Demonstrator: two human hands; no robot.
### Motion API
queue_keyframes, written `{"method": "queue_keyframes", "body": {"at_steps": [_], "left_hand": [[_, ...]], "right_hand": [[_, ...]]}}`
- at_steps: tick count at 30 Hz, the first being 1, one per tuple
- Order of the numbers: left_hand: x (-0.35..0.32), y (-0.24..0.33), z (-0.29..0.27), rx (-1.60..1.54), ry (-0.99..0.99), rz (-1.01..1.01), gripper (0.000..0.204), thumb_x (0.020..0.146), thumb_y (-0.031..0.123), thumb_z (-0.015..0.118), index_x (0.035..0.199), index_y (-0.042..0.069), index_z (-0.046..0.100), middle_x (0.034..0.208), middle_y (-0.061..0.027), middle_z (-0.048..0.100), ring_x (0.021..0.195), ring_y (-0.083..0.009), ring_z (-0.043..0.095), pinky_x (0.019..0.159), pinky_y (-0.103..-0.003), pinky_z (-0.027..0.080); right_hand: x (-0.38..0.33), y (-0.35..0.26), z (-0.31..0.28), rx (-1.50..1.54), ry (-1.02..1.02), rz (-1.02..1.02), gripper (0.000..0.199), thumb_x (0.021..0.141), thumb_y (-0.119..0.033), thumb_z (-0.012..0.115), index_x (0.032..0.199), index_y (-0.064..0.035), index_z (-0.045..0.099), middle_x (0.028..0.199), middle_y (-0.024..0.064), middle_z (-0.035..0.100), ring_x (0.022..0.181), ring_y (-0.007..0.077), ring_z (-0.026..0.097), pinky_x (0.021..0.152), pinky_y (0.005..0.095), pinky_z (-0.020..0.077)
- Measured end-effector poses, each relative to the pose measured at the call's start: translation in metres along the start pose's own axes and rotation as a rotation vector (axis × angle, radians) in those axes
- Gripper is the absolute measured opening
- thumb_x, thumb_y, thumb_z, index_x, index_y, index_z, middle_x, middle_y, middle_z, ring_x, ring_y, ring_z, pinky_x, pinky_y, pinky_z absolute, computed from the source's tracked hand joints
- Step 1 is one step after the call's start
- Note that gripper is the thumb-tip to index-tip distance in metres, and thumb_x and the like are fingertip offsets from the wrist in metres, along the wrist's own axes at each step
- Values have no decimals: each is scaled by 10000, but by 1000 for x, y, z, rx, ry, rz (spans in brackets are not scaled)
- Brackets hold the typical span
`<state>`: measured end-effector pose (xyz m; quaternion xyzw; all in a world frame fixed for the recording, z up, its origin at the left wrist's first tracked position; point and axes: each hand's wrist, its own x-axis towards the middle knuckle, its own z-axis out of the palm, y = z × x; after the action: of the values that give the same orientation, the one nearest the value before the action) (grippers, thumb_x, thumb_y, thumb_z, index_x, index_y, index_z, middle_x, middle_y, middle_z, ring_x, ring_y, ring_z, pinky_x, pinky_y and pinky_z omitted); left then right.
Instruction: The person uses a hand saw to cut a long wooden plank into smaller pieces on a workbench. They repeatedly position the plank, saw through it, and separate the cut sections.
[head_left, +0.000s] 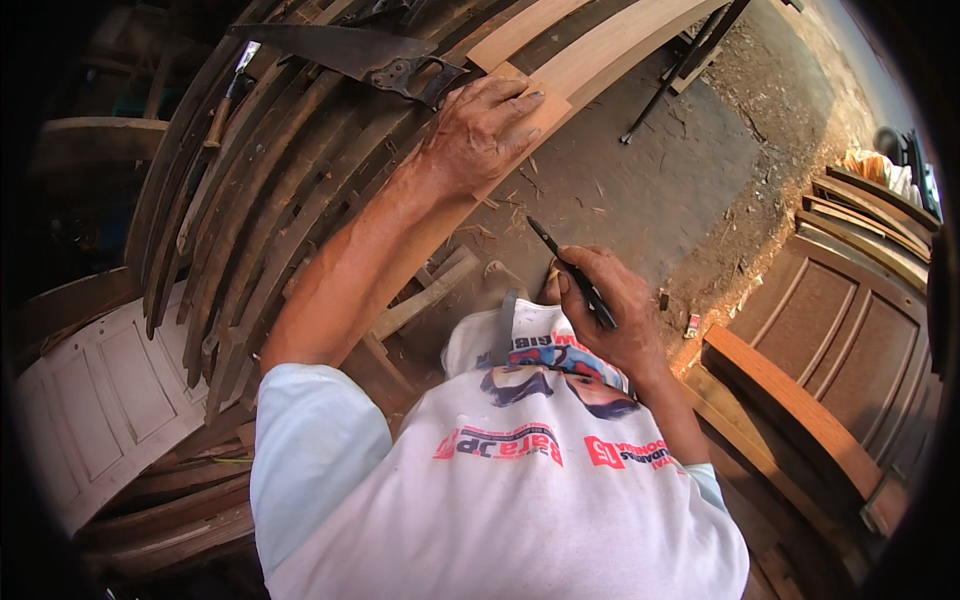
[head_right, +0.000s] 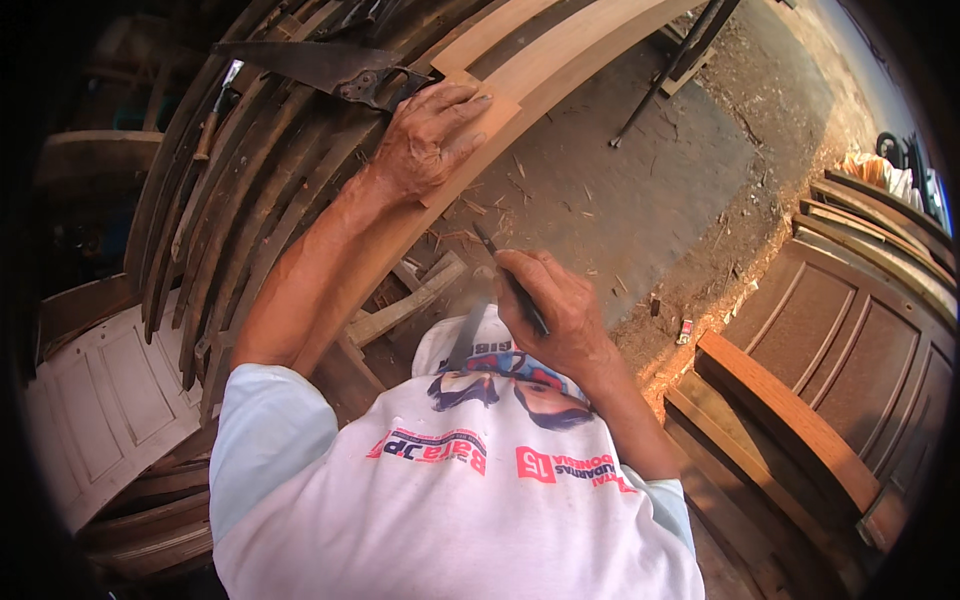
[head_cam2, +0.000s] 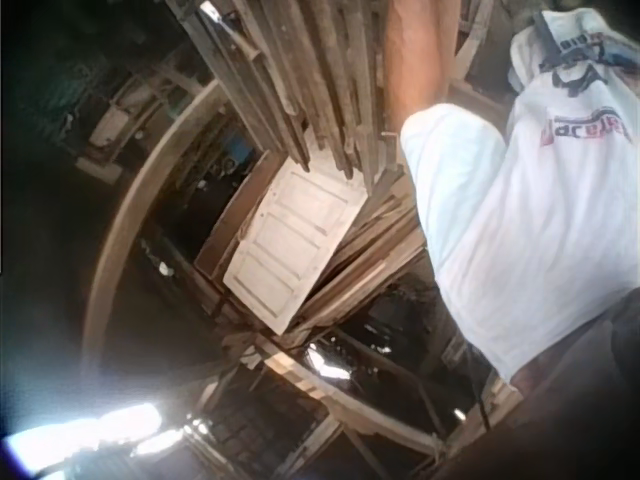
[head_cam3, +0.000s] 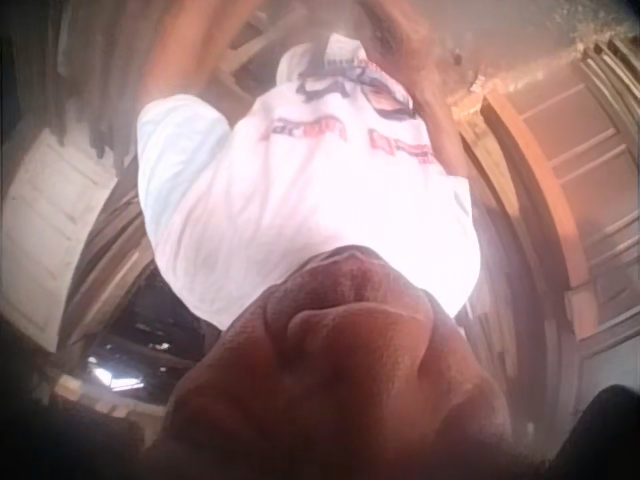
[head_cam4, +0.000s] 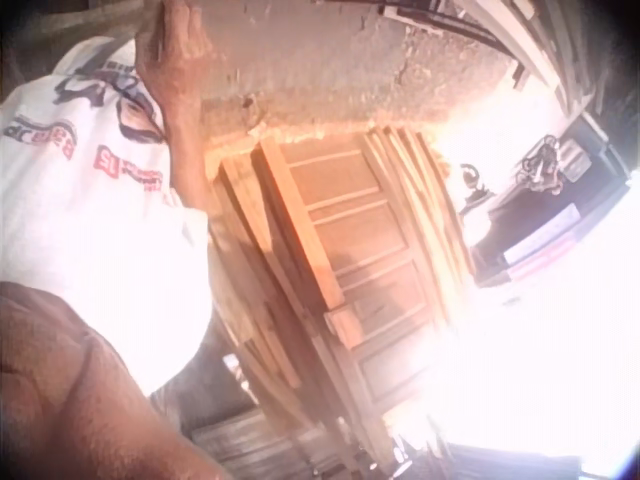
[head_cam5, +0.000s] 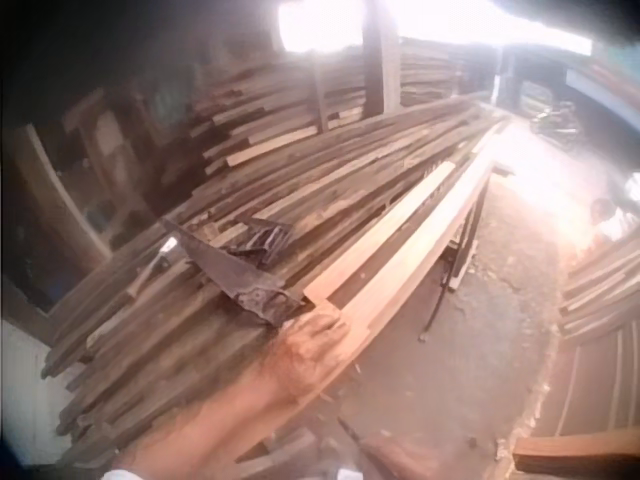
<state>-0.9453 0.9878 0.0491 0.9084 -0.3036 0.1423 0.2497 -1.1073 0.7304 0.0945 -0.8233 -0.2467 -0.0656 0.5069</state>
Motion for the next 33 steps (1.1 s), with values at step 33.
{"method": "queue_keyframes", "body": {"at_steps": [33], "left_hand": [[14,-20,5,-33,-96,19,694,1016,579,663,1571,167,601,1530,-218,538,1393,-475,508,1171,-653,397]], "right_hand": [[57,-17,87,-219,-41,-48,301,956,-27,759,1256,-34,734,1094,180,776,922,389,779,775,457,615]]}}
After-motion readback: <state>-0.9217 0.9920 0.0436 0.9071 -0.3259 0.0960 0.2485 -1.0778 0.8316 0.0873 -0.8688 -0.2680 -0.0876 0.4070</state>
